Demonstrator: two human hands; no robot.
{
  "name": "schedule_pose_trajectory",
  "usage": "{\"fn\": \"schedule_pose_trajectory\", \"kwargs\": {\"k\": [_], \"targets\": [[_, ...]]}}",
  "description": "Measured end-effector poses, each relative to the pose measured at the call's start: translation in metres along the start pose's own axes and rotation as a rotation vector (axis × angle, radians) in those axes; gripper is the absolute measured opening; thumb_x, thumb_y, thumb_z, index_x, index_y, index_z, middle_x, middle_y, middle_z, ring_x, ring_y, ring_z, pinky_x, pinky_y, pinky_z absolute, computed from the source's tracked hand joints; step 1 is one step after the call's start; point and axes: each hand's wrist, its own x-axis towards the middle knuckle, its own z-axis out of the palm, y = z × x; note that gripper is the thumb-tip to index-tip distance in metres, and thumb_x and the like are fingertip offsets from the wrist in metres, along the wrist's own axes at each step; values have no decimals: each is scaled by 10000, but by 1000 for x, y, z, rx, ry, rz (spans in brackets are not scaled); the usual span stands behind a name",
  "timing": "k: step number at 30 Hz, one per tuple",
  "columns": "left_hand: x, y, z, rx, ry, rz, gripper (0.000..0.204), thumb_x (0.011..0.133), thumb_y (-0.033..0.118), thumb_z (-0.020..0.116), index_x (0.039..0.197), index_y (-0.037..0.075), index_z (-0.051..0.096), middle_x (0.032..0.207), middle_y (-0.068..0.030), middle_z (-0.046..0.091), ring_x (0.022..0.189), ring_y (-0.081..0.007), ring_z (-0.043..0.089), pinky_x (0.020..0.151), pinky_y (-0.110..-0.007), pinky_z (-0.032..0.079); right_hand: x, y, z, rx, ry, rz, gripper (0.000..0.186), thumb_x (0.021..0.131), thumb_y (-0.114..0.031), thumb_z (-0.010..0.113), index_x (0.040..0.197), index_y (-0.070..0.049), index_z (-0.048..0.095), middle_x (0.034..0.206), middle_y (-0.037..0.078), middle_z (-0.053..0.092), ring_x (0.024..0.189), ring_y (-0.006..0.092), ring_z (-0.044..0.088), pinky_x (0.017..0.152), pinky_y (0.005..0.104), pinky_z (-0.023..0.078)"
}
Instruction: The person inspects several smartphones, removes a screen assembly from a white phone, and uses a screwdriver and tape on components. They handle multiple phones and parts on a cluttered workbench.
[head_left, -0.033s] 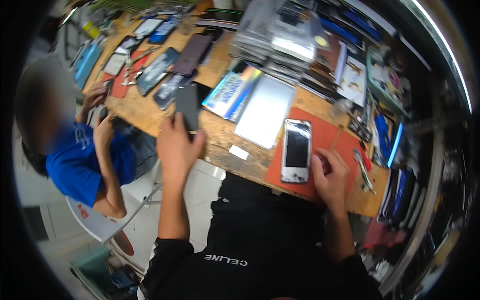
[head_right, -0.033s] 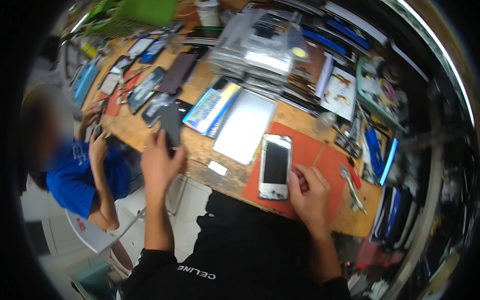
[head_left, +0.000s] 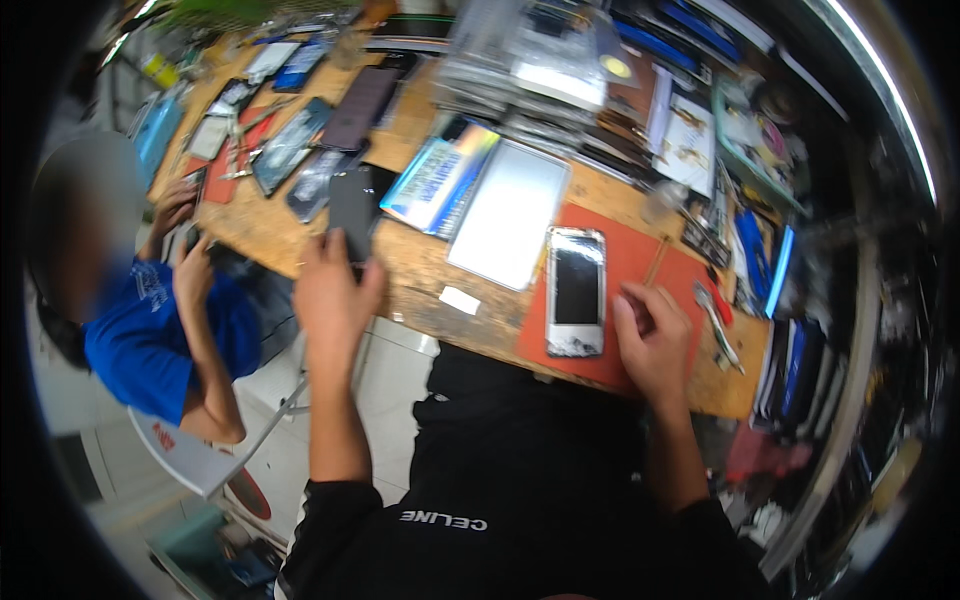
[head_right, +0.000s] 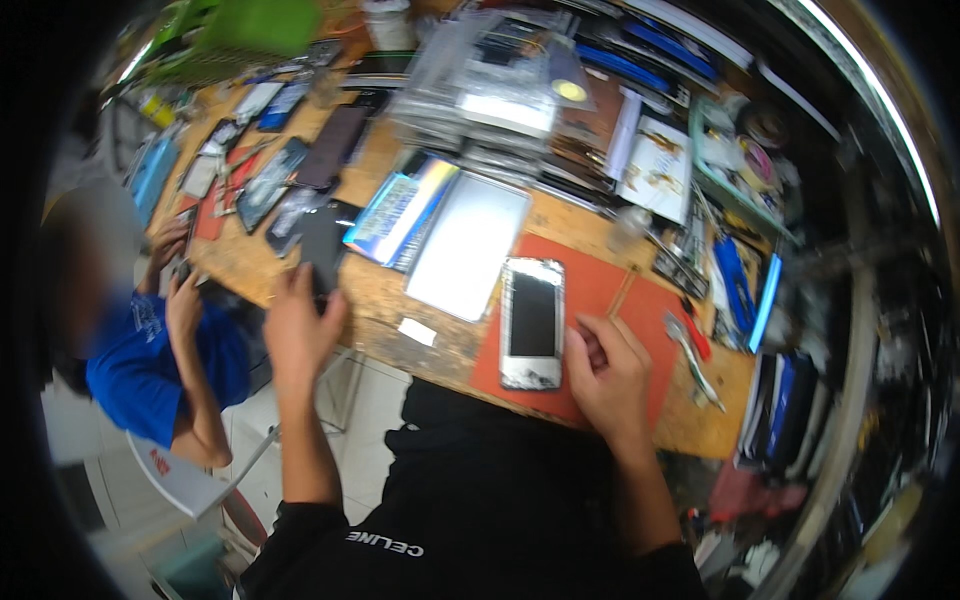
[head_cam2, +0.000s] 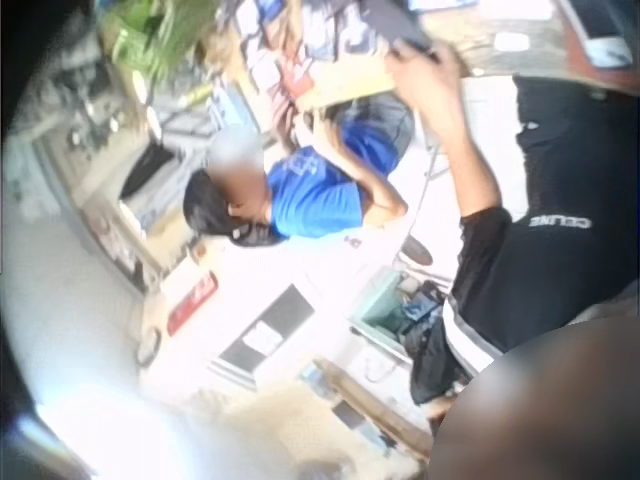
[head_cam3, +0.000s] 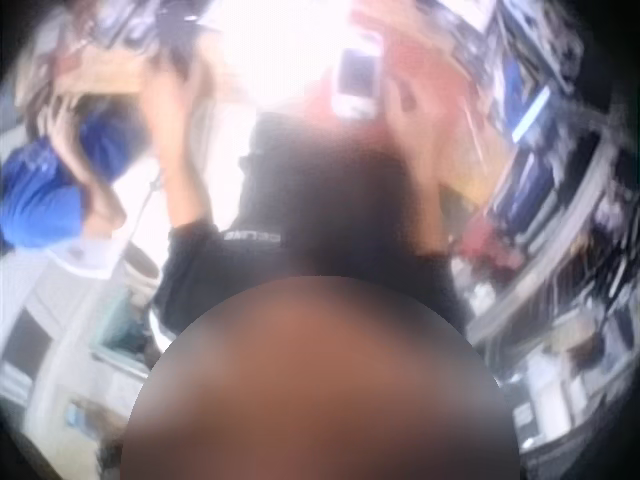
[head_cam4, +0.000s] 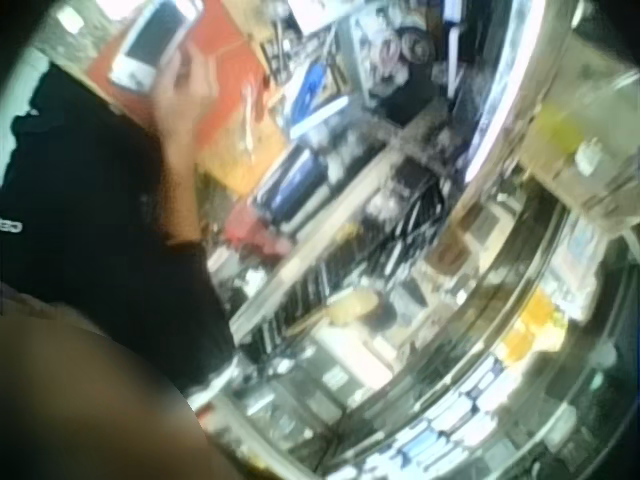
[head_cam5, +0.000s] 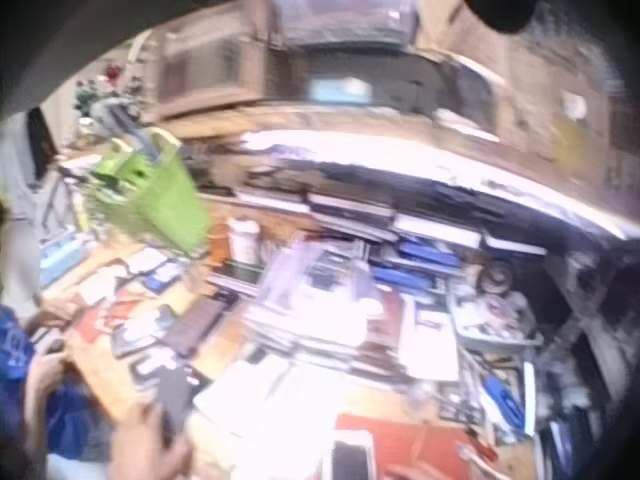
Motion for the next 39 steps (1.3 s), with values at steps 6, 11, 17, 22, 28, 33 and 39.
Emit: {"fn": "schedule_pose_trajectory", "kwargs": {"k": [6, 11, 17, 22, 28, 33, 39], "targets": [[14, -30, -5, -193, 43, -118, 353, 1059, 148, 536, 1337, -53, 621, 1123, -329, 691, 983, -430, 721, 850, -479, 560, 12, 24, -31, 30, 67, 23, 132, 957, -42, 729, 1071, 23, 751, 824, 34, 664, 675, 82, 578, 597, 234, 448], [17, -4, -10, -1344, 110, -267, 318, 1115, 173, 485, 1340, -1, 627, 1199, -117, 717, 981, -203, 709, 791, -368, 560, 39, 26, -38, 175, -221, -47, 152, 977, -92, 728, 1077, 19, 752, 851, 49, 687, 680, 91, 605, 609, 245, 476], [-4, 140, 6, -1870, -611, 12, 360, 1090, 115, 561, 1407, -53, 587, 1225, -110, 725, 1011, -165, 732, 799, -337, 634, 66, 23, -23, 551, -323, -149, 267, 1026, -200, 707, 1164, 29, 720, 850, 59, 688, 689, 105, 623, 613, 277, 492], [26, 216, -2, -1554, -875, 380, 337, 1096, 150, 576, 1342, -71, 644, 1167, -129, 732, 1006, -191, 738, 833, -340, 661, 56, 48, -44, 712, -90, -113, 287, 1076, -235, 651, 904, -10, 609, 757, -7, 576, 659, 36, 556, 593, 225, 480], [72, 266, 3, -1482, -490, 589, 297, 1113, 202, 568, 1173, -58, 698, 934, -94, 726, 811, -152, 725, 720, -291, 613, 62, 66, -66, 825, 72, -84, 329, 1098, -240, 610, 828, -57, 570, 728, -29, 551, 628, 45, 571, 581, 218, 489], [44, 274, 26, -1531, -276, 634, 194, 1060, 98, 653, 1178, -49, 704, 934, -69, 700, 744, -105, 650, 681, -241, 535, 64, 64, -68, 799, 52, -97, 320, 1094, -230, 619, 829, -57, 572, 710, -40, 541, 628, 35, 551, 563, 219, 448], [34, 266, 36, -1672, -507, 480, 303, 997, 26, 726, 1283, -24, 640, 925, -26, 668, 764, -41, 605, 656, -178, 484, 63, 62, -69, 837, 14, -73, 307, 1093, -211, 617, 831, -53, 586, 708, -42, 566, 637, 27, 540, 566, 219, 450]]}}
